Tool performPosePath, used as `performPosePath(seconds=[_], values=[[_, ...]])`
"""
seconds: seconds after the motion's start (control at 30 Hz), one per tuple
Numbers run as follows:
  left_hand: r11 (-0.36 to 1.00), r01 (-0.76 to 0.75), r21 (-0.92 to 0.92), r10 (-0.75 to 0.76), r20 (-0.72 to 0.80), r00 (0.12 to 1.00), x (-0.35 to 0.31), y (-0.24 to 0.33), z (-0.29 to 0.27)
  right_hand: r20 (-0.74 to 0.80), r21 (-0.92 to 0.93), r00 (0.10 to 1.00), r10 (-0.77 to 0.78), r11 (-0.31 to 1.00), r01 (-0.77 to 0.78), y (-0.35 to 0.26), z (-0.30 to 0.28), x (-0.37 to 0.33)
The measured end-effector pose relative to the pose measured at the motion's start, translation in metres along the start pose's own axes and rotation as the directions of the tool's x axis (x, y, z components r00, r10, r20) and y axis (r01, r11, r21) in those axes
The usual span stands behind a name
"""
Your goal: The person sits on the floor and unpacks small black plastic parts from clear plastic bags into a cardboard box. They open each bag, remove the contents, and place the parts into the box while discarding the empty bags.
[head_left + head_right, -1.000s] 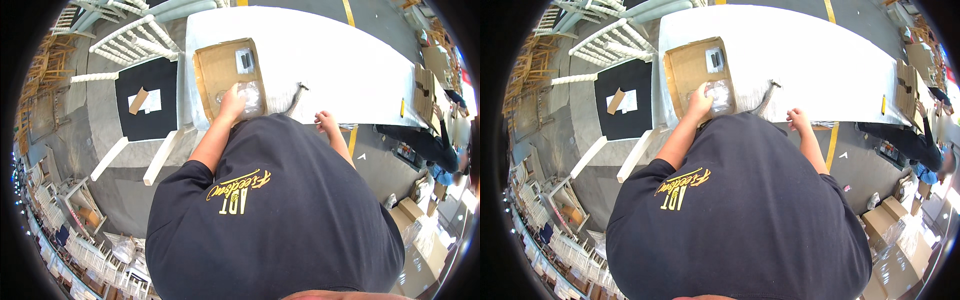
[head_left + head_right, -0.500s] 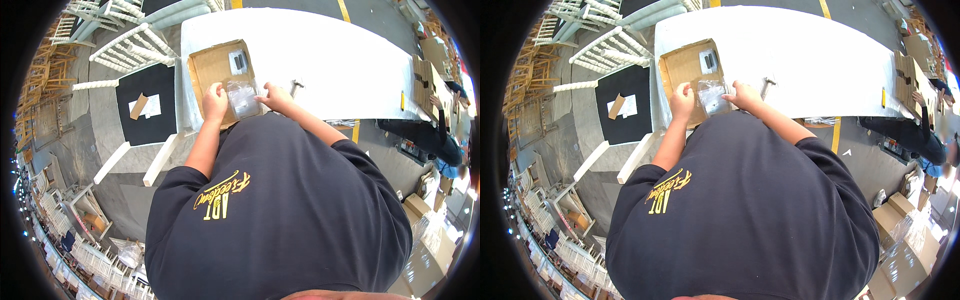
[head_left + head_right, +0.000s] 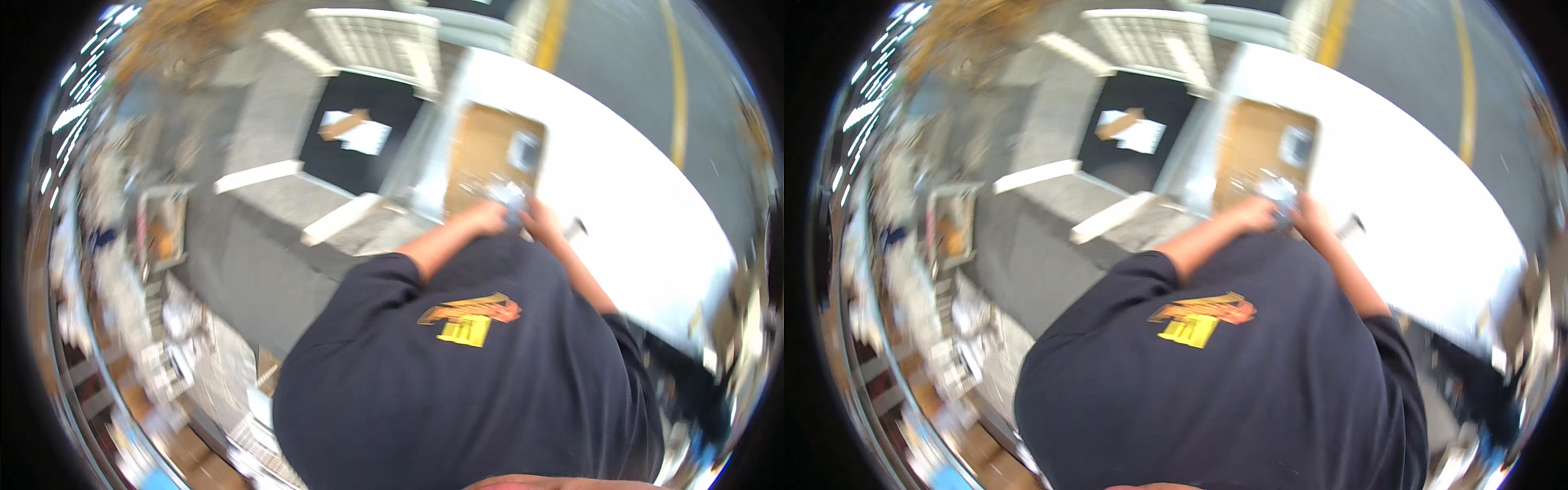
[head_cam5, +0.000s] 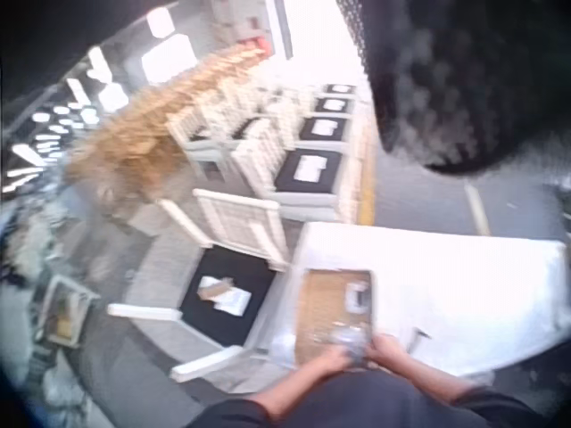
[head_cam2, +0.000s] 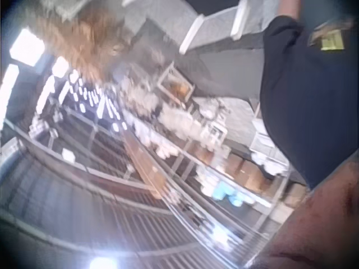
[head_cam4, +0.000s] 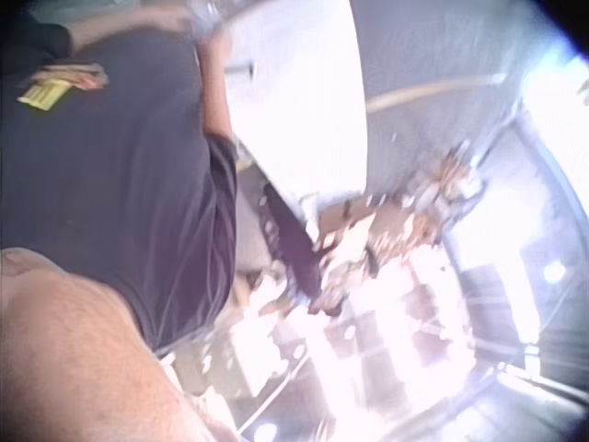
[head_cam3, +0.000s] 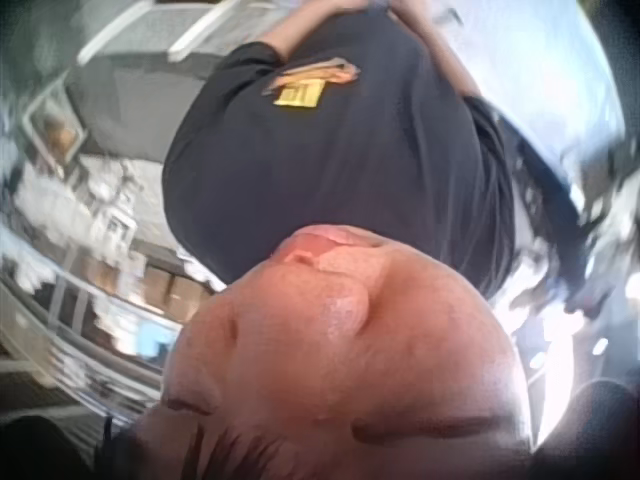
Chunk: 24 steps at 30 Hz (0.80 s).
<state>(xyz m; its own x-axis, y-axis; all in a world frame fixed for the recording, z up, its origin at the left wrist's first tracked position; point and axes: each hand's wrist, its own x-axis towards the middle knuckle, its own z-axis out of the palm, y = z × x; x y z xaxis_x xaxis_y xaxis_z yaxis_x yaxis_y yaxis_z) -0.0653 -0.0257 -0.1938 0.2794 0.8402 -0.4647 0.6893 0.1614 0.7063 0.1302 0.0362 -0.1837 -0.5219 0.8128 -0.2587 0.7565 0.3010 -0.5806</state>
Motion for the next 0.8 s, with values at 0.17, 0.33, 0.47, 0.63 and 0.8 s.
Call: performPosePath(seconds=[0.17, 0.33, 0.47, 0.63, 0.8], values=[[0.997, -0.061, 0.056, 0.057, 0.071, 0.996, -0.006, -0.002, 0.013, 0.146, -0.041, 0.989, -0.019, 0.999, 0.025, -0.008, 0.011, -0.006], [0.997, -0.013, -0.076, 0.015, 0.024, 1.0, -0.006, 0.003, 0.004, 0.245, -0.218, 0.968, 0.052, 0.976, 0.003, -0.01, 0.01, -0.005], [0.97, -0.05, -0.239, 0.001, -0.197, 0.98, -0.021, -0.007, -0.008, 0.311, -0.301, 0.947, 0.078, 0.954, 0.02, -0.011, 0.012, -0.006], [0.912, -0.053, -0.408, -0.236, -0.624, 0.745, -0.022, -0.006, -0.055, 0.213, -0.251, 0.976, 0.052, 0.968, 0.003, 0.006, 0.008, -0.02], [0.953, 0.255, -0.165, -0.278, -0.814, 0.511, -0.018, -0.056, -0.073, 0.211, -0.229, 0.957, 0.197, 0.962, -0.148, -0.007, 0.005, -0.032]])
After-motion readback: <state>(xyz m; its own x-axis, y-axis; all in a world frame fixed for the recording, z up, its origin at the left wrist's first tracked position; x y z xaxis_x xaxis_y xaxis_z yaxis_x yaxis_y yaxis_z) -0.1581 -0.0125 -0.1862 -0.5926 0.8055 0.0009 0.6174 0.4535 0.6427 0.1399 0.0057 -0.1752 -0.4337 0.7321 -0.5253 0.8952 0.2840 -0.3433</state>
